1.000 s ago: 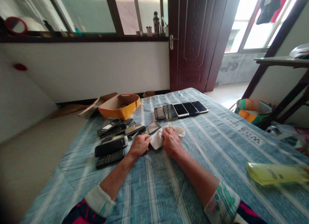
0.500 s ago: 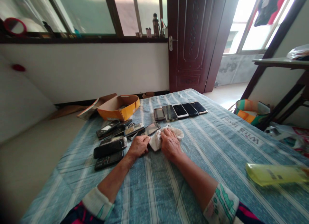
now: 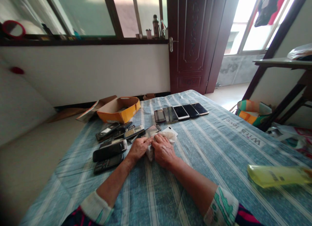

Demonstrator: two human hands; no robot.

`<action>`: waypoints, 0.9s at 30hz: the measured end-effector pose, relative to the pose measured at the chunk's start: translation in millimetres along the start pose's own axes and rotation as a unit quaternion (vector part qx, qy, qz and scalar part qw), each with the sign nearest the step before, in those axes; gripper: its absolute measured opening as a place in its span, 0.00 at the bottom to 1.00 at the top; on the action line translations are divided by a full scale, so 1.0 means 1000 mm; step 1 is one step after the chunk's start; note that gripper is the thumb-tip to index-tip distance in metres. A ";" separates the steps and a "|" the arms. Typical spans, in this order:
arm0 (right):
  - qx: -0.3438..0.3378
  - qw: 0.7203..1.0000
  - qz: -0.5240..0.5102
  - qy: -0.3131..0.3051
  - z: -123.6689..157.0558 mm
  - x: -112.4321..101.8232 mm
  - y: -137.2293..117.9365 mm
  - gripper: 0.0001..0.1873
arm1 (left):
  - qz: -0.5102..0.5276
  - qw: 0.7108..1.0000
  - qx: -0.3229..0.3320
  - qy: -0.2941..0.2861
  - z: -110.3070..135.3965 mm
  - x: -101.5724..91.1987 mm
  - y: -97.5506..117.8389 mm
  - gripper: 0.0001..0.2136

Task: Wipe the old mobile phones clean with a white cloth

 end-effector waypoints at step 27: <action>0.135 0.990 0.000 0.045 -0.001 -0.030 0.056 0.17 | 0.160 0.980 -0.103 -0.060 0.012 0.010 -0.009 0.09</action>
Point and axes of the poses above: each hand's wrist, its own z-axis away from the middle knuckle, its own x-axis out of the palm, y = z × x, the point moved 7 cm from there along -z, towards the middle knuckle, and after that the axes turned 3 degrees about y, right-handed, at the moved point
